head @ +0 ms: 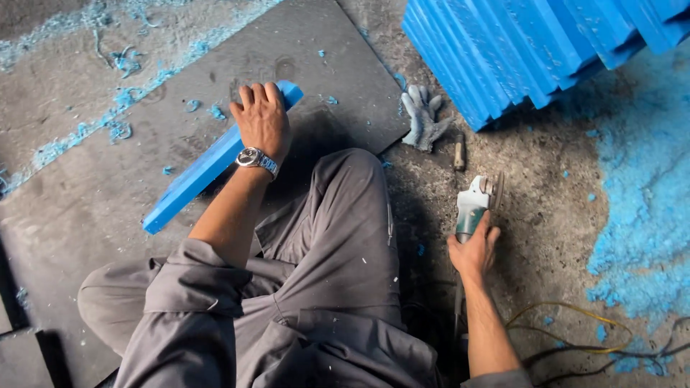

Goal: Finishing the edges of blue plastic blocks using an angle grinder and checking them for quality.

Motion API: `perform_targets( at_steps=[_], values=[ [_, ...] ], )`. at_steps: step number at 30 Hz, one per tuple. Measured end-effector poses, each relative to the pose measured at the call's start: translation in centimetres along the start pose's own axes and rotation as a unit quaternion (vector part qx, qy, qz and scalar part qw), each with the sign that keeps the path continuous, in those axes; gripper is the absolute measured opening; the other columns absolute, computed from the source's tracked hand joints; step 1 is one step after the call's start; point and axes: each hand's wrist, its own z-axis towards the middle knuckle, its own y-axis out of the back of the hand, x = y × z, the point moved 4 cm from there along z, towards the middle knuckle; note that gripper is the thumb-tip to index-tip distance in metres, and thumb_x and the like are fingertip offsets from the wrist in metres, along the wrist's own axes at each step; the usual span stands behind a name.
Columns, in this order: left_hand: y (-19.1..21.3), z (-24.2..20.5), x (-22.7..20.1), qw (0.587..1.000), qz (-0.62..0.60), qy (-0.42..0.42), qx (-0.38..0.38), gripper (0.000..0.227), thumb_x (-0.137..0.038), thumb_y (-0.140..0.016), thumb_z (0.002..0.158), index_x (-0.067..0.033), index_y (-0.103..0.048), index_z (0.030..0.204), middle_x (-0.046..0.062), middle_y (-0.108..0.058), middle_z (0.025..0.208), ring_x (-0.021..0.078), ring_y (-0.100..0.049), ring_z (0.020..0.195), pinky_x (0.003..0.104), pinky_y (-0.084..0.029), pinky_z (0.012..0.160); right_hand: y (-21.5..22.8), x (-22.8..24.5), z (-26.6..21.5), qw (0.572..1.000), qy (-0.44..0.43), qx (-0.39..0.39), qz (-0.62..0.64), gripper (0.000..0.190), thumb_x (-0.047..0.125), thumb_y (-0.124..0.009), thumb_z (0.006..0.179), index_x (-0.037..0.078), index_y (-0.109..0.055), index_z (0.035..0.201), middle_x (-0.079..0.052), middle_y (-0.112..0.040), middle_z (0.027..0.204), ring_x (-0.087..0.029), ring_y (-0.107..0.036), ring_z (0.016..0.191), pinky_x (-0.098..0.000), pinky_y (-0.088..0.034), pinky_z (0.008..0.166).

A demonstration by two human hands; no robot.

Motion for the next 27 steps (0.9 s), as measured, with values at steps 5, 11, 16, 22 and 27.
perform_targets(
  at_steps=[5, 11, 16, 22, 27],
  values=[
    [-5.4, -2.9, -3.2, 0.993, 0.006, -0.046, 0.106, 0.032, -0.013, -0.060, 0.084, -0.0062, -0.058, 0.115, 0.016, -0.059, 0.117, 0.0337, -0.051, 0.115, 0.051, -0.040, 0.084, -3.0, -2.2, 2.4, 0.998, -0.041, -0.010, -0.045, 0.111, 0.027, -0.084, 0.077, 0.011, -0.018, 0.166, -0.021, -0.043, 0.129, -0.045, -0.058, 0.111, -0.0550, -0.053, 0.085],
    [-6.2, -8.0, -3.5, 0.986, -0.007, -0.092, 0.139, 0.057, -0.012, -0.057, 0.092, -0.0075, -0.049, 0.148, 0.014, -0.056, 0.131, 0.0314, -0.050, 0.124, 0.051, -0.040, 0.096, -4.9, -4.8, 2.1, 0.989, 0.027, -0.045, -0.138, 0.107, 0.023, -0.083, 0.081, 0.009, -0.019, 0.165, -0.022, -0.042, 0.131, -0.042, -0.048, 0.117, -0.0521, -0.051, 0.089],
    [-7.9, -12.3, -3.2, 0.971, -0.009, -0.157, 0.179, 0.068, -0.017, -0.055, 0.095, -0.0155, -0.037, 0.161, 0.007, -0.050, 0.149, 0.0286, -0.046, 0.136, 0.053, -0.035, 0.106, -6.1, -4.1, 0.7, 0.977, 0.082, -0.078, -0.181, 0.105, 0.023, -0.081, 0.082, 0.010, -0.020, 0.166, -0.023, -0.040, 0.140, -0.040, -0.043, 0.121, -0.0548, -0.047, 0.095],
    [-7.0, -13.1, -2.4, 0.948, -0.006, -0.151, 0.278, 0.073, -0.021, -0.058, 0.092, -0.0229, -0.032, 0.160, 0.005, -0.044, 0.153, 0.0267, -0.040, 0.139, 0.055, -0.030, 0.109, -7.1, -5.6, -0.1, 0.980, 0.121, -0.067, -0.146, 0.094, 0.025, -0.080, 0.087, 0.020, -0.026, 0.163, -0.023, -0.041, 0.143, -0.042, -0.045, 0.120, -0.0559, -0.047, 0.093],
    [-6.4, -12.8, -2.1, 0.926, -0.005, -0.153, 0.345, 0.077, -0.019, -0.056, 0.091, -0.0251, -0.026, 0.161, 0.000, -0.034, 0.162, 0.0247, -0.034, 0.145, 0.051, -0.027, 0.114, -8.1, -7.1, 0.1, 0.990, 0.114, -0.051, 0.059, 0.094, 0.014, -0.077, 0.084, 0.029, -0.032, 0.165, -0.028, -0.039, 0.139, -0.045, -0.049, 0.121, -0.0530, -0.047, 0.102]
  ],
)
